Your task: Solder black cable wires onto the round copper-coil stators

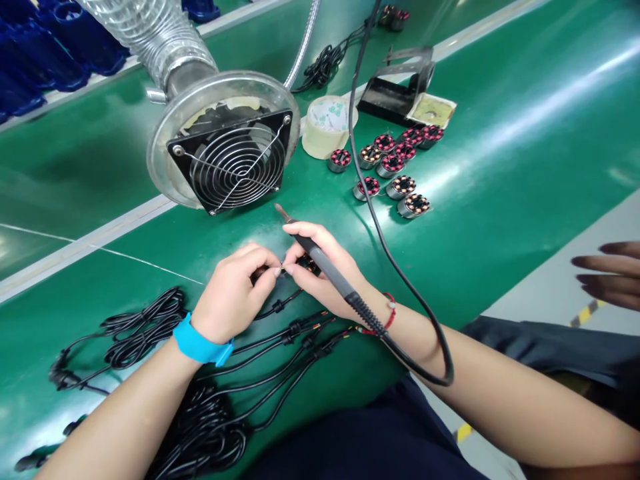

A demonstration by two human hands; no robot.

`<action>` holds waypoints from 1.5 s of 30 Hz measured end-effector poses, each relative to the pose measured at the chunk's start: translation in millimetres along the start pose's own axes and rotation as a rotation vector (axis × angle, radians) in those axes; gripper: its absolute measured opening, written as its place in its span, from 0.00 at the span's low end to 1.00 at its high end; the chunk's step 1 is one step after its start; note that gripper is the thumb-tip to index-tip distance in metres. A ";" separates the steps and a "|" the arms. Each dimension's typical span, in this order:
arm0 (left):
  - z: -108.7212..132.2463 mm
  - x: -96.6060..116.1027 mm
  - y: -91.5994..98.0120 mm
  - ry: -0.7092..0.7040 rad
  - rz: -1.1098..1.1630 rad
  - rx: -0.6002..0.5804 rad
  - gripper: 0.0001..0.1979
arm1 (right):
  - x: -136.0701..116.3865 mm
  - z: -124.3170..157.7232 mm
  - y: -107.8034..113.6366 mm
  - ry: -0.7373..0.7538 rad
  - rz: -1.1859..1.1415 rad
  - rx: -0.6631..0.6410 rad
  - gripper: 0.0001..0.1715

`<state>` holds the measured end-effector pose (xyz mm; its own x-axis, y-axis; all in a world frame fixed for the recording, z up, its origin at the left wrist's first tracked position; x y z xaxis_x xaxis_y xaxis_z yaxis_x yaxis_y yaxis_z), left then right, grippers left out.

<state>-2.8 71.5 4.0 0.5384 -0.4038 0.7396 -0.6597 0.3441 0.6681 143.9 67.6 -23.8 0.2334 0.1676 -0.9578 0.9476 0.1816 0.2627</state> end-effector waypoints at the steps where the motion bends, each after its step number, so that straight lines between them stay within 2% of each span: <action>1: -0.4 -1.1 -0.6 0.031 -0.001 0.005 0.06 | -0.2 0.8 0.2 0.024 0.044 -0.006 0.24; 6: -1.7 -11.8 -4.8 0.177 0.083 0.033 0.06 | -2.1 4.4 -1.5 0.140 0.261 -0.030 0.25; 11: -2.1 -16.7 -9.0 0.243 0.191 0.022 0.05 | 1.0 1.9 -1.2 0.117 0.241 0.040 0.23; 15: -2.8 -15.2 -11.2 0.235 0.205 0.013 0.05 | -3.7 4.5 8.4 0.064 0.164 0.053 0.25; 19: -2.7 -14.2 -12.9 0.231 0.227 0.016 0.05 | -21.1 16.9 28.6 -0.026 0.162 0.133 0.21; 23: -2.3 -14.3 -15.2 0.243 0.237 0.033 0.05 | -31.1 38.6 39.7 0.025 0.175 0.252 0.14; 27: -2.5 -14.7 -17.9 0.255 0.245 0.041 0.05 | -23.4 55.9 39.0 0.129 0.091 0.325 0.15; 32: -1.4 -15.8 -19.0 0.278 0.263 0.050 0.05 | -19.0 57.0 36.9 0.188 0.100 0.326 0.13; 38: -2.1 -14.6 -18.7 0.281 0.256 0.055 0.05 | -19.5 57.4 36.7 0.184 0.177 0.362 0.10; 45: -2.9 -14.7 -17.2 0.329 0.257 0.062 0.04 | -13.3 62.9 37.6 0.130 0.149 0.380 0.09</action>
<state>2.2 74.0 -18.1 0.4845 -0.0156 0.8746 -0.8191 0.3428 0.4599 190.1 11.2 -8.5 0.3679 0.2899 -0.8835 0.9241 -0.2199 0.3127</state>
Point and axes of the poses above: each hand's wrist, its own z-axis away from the middle knuckle, its own y-axis out of the back of the hand, x = y × z, the point moved 4 cm from there along -z, towards the middle knuckle, and after that the axes turned 9 degrees about -y, right-handed, at the moved point
